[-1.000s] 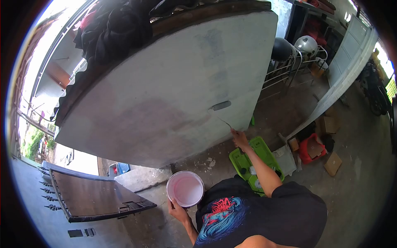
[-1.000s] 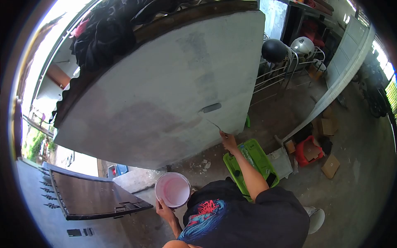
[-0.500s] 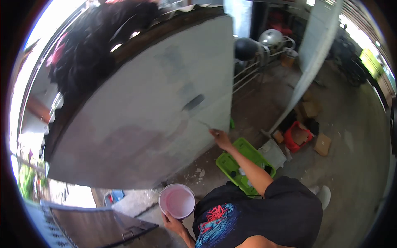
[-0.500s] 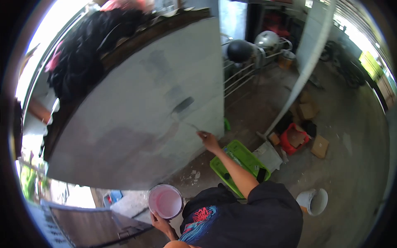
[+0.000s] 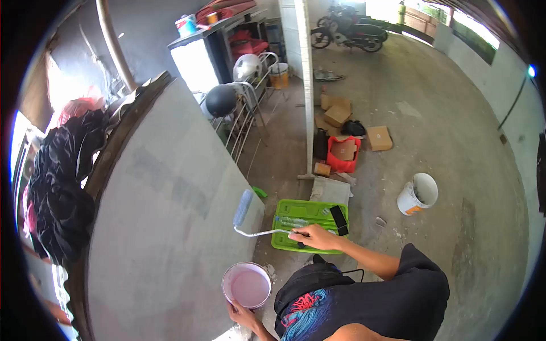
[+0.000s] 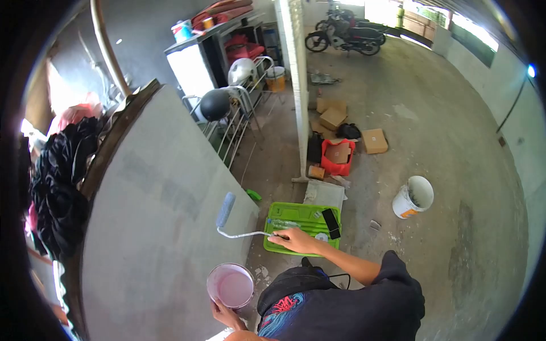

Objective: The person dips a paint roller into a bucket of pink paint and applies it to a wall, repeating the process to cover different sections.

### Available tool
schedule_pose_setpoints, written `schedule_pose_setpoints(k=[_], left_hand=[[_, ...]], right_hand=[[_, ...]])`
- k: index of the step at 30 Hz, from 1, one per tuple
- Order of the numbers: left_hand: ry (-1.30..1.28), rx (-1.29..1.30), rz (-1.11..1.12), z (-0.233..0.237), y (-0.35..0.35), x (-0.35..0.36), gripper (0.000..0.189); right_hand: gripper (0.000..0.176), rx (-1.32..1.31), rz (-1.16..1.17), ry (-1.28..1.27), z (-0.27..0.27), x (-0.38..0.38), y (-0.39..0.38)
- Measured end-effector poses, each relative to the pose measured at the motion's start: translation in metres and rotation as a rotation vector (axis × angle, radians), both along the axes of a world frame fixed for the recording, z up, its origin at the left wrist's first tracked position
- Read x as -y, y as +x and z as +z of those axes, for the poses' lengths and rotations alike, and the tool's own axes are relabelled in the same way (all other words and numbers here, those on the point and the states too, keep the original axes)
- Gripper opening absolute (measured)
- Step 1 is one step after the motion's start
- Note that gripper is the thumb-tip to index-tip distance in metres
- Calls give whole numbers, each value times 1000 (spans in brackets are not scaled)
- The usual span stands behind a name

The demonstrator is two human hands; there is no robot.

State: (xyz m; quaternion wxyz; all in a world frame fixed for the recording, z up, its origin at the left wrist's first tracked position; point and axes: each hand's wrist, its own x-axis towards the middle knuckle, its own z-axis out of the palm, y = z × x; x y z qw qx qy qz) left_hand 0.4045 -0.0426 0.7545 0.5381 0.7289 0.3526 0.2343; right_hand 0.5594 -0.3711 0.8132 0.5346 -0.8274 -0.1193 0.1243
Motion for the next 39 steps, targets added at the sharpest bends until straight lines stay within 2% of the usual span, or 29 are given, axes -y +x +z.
schedule_pose_setpoints(k=[5, 7, 8, 11, 16, 19, 21, 23, 26, 27, 29, 35, 39], left_hand=[[62, 11, -170, 17, 34, -15, 47], [49, 13, -194, 17, 40, -24, 47], [38, 10, -222, 15, 42, -29, 47], [18, -2, -247, 23, 41, -35, 47], [138, 121, -270, 36, 31, -50, 46], [61, 101, -237, 43, 20, -60, 45], [92, 81, -185, 38, 10, -71, 45], [80, 62, -179, 64, 3, -73, 46], [117, 18, -83, 70, -3, -86, 47], [96, 35, -75, 72, -4, -91, 47], [119, 26, -44, 71, -11, -99, 46], [107, 21, 11, 71, -21, -108, 41], [203, 9, -22, 73, -28, -110, 37]], right_hand=[[56, -18, 33, -62, 53, -3, -48], [57, 81, 93, -45, 65, -11, -63], [58, -18, 132, -144, 74, -14, -66], [59, 5, 181, -192, 81, -28, -81], [62, -53, 246, -277, 92, -55, -96], [53, -33, 280, -381, 84, -67, -102], [45, 173, 231, -331, 71, -74, -103], [40, 280, 224, -384, 79, -86, -105], [35, 389, 221, -451, 85, -104, -104], [35, 380, 270, -439, 86, -113, -103], [35, 437, 249, -578, 88, -123, -101], [39, 566, 362, -647, 83, -153, -100], [46, 653, 460, -715, 76, -172, -106]])
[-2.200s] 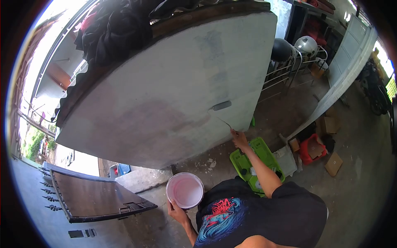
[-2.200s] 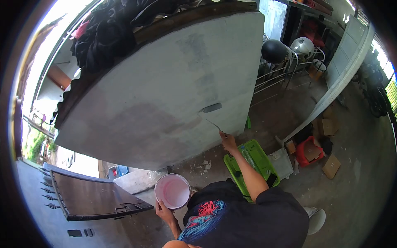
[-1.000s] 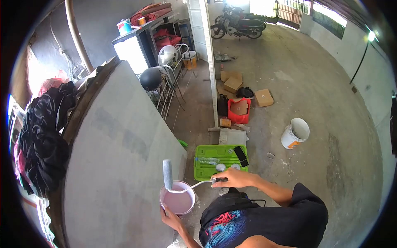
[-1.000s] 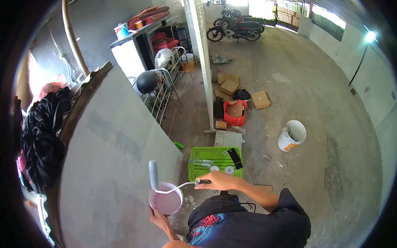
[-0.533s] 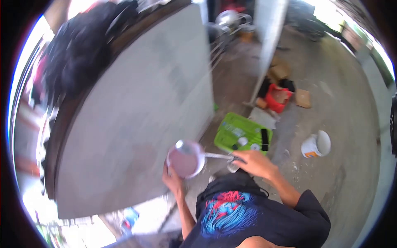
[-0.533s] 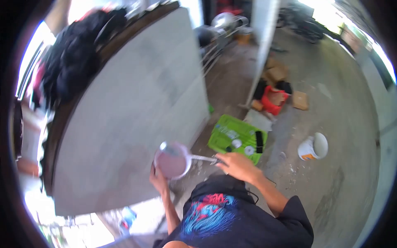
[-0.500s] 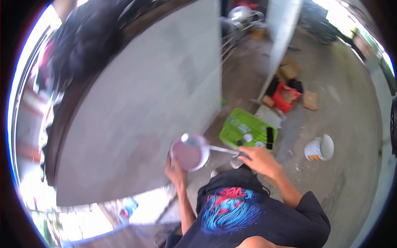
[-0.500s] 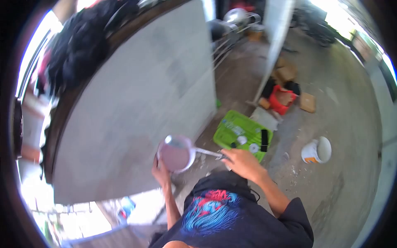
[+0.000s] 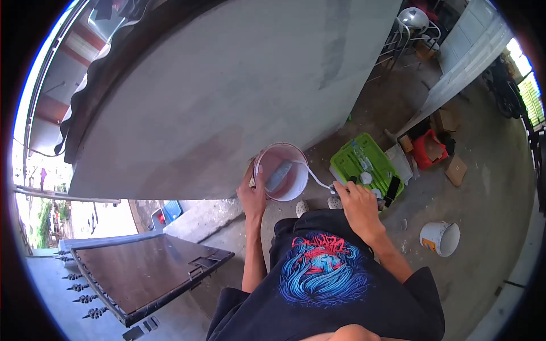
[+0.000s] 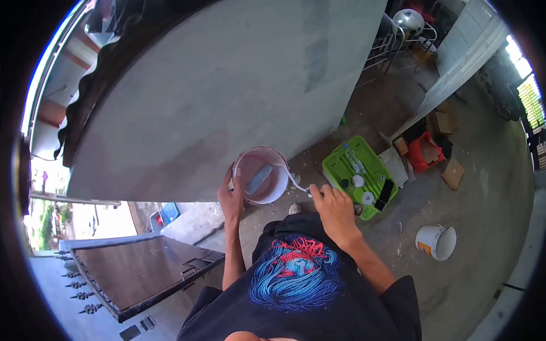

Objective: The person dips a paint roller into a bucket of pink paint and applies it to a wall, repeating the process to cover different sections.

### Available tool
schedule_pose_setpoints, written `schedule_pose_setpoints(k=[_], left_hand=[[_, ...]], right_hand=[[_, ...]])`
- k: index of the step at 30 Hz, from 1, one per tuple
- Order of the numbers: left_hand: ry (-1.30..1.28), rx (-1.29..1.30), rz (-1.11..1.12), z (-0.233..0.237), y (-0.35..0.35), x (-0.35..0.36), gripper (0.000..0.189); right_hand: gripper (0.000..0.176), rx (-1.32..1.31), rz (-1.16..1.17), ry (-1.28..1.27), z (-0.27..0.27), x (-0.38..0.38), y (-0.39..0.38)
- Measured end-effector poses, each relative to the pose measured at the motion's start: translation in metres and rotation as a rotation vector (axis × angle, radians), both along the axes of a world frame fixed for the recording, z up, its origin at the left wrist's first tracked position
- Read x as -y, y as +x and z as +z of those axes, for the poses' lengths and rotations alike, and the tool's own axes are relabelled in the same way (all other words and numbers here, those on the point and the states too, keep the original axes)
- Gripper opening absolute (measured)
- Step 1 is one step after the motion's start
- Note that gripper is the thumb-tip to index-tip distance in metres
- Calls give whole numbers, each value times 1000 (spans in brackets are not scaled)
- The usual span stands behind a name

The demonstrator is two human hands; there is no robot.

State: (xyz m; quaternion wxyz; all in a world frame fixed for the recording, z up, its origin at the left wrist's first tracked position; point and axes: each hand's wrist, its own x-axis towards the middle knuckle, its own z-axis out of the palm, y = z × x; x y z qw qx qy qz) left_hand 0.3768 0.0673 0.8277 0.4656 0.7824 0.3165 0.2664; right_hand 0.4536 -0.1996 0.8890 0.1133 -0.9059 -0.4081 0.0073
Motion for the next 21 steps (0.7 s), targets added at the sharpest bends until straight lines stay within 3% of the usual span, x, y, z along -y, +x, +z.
schedule_pose_setpoints(k=[12, 21], left_hand=[[92, -168, -91, 14, -9, 6, 31], [138, -215, -147, 15, -8, 8, 32]], right_hand=[[46, 91, 27, -44, -29, -31, -1], [31, 131, 29, -100, -37, -41, -5]])
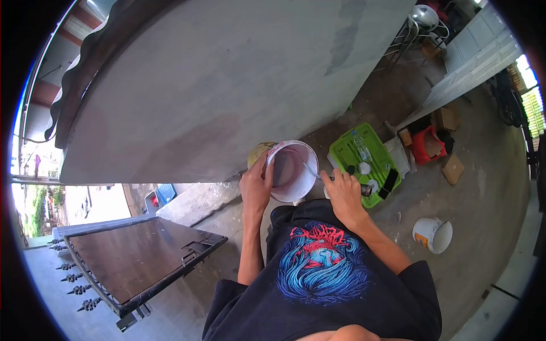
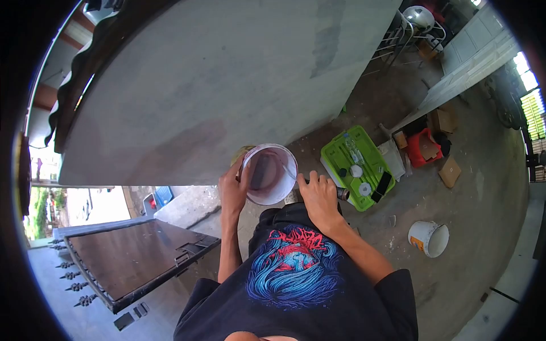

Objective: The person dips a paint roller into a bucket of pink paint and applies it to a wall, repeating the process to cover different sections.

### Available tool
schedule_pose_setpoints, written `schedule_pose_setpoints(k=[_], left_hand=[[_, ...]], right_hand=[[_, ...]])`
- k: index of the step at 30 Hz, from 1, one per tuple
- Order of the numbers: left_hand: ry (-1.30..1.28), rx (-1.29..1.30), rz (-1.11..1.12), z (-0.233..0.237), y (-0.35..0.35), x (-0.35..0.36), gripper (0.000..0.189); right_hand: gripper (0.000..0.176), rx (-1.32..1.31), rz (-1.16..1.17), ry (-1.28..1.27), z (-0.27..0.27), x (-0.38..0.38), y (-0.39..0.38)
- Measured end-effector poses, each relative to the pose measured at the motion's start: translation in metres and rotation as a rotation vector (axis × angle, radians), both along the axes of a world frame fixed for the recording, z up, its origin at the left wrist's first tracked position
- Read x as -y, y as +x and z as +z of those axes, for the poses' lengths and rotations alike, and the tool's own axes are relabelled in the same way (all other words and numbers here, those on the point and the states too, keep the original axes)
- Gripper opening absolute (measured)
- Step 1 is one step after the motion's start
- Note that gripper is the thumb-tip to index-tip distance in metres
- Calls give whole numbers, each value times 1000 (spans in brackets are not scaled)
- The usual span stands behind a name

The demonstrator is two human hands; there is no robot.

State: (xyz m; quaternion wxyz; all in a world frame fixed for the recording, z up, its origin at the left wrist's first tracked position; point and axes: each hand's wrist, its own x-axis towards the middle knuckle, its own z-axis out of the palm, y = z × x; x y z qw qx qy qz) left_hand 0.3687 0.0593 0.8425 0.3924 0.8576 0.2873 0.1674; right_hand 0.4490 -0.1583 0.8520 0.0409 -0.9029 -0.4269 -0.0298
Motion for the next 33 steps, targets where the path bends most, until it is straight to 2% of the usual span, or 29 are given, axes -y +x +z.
schedule_pose_setpoints(k=[9, 12, 14, 18, 20, 24, 26, 33], left_hand=[[-14, 24, -29, -9, -1, -3, 31], [-3, 28, 0, -12, -2, -6, 32], [-93, 92, 64, -19, -1, -9, 32], [-59, 113, 79, -27, -2, -15, 31], [-77, 31, 112, -26, -1, -15, 33], [-46, 120, 114, -40, 2, -18, 35], [-190, 111, 136, -38, 6, -16, 37], [-177, 121, 119, -46, 17, -13, 40]], right_hand=[[31, 13, -24, -2, -6, -9, -6], [32, -3, -19, -3, 1, -5, -7], [36, -17, -31, 27, 5, -1, -8], [40, -72, -56, 83, 4, 13, -10], [37, -221, -86, 126, 1, 21, -8], [32, -413, -160, 184, 19, 34, -2], [33, -525, -250, 171, 24, 37, -1], [31, -419, -244, 232, 30, 44, 4]])
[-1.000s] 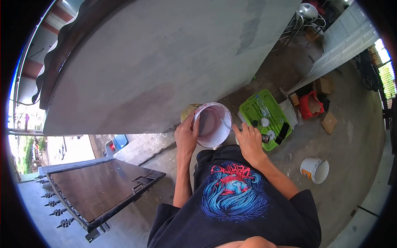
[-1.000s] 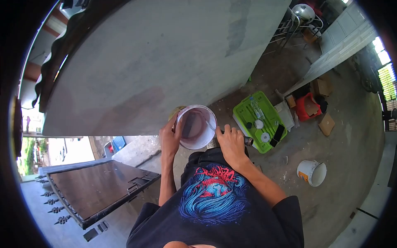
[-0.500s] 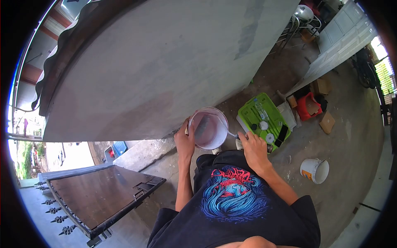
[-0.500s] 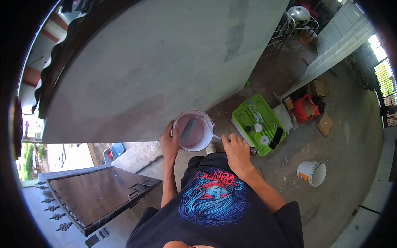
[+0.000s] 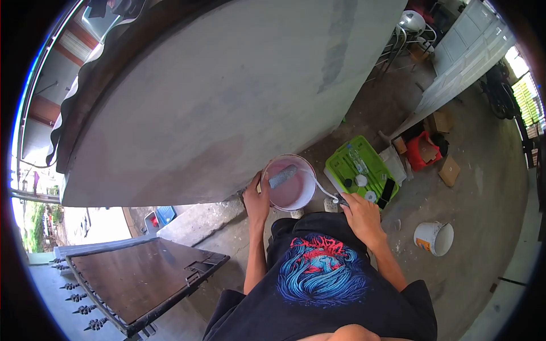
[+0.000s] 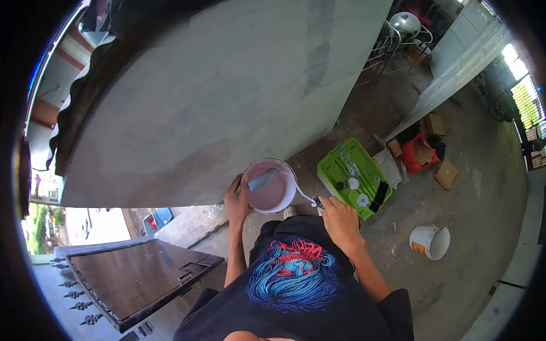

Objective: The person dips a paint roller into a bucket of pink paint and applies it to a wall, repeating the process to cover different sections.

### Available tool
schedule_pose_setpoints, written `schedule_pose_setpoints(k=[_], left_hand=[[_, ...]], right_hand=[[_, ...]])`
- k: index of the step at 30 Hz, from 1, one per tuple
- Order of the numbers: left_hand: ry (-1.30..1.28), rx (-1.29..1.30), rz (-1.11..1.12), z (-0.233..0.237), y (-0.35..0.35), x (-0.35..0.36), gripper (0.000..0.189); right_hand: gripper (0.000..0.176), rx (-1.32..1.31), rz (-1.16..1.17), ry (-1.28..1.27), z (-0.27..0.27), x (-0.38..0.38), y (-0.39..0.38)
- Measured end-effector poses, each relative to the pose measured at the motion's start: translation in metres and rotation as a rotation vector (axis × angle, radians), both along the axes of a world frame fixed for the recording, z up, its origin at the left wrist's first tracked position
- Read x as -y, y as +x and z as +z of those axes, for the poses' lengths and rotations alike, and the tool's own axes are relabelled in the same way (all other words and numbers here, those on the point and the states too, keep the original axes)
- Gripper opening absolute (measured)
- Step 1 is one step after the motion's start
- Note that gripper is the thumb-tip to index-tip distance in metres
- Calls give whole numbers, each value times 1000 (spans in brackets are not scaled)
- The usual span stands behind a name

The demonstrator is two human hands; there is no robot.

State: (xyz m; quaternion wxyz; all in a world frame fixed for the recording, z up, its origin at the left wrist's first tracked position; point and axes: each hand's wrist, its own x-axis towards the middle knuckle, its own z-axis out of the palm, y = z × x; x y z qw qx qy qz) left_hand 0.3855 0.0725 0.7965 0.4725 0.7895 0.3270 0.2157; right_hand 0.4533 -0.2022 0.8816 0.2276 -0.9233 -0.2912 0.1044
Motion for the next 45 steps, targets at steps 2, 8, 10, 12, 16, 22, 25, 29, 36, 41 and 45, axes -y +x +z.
schedule_pose_setpoints(k=[2, 8, 10, 12, 16, 22, 25, 29, 36, 41, 45], left_hand=[[-75, -17, 0, 2, 4, 1, 40], [-82, -14, -26, 10, 21, 9, 40], [-64, -13, -5, -5, 25, 13, 43], [-38, -1, 26, -12, 31, 16, 46], [-77, 19, 121, -12, 49, 30, 49], [-169, 123, 224, -5, 93, 67, 52], [-206, 170, 289, -1, 108, 84, 54], [-258, 237, 399, 4, 120, 105, 53], [-271, 330, 564, 10, 123, 129, 51], [-280, 347, 653, -3, 105, 144, 50], [-281, 370, 702, -6, 93, 158, 48]], right_hand=[[29, 62, 21, -68, 4, 0, 1], [29, 280, 10, -60, 5, 11, 7], [28, 280, -19, -47, 9, 20, 17], [28, 221, -74, 22, 10, 29, 33], [27, 140, -99, 108, -7, 48, 68], [28, -24, -72, 142, -36, 79, 129], [27, -169, -22, 67, -47, 90, 160], [27, -135, 44, 254, -42, 83, 191], [32, -156, 110, 711, -27, 30, 214], [35, -14, 152, 853, -3, -9, 229], [39, -12, 147, 918, 12, -37, 251]])
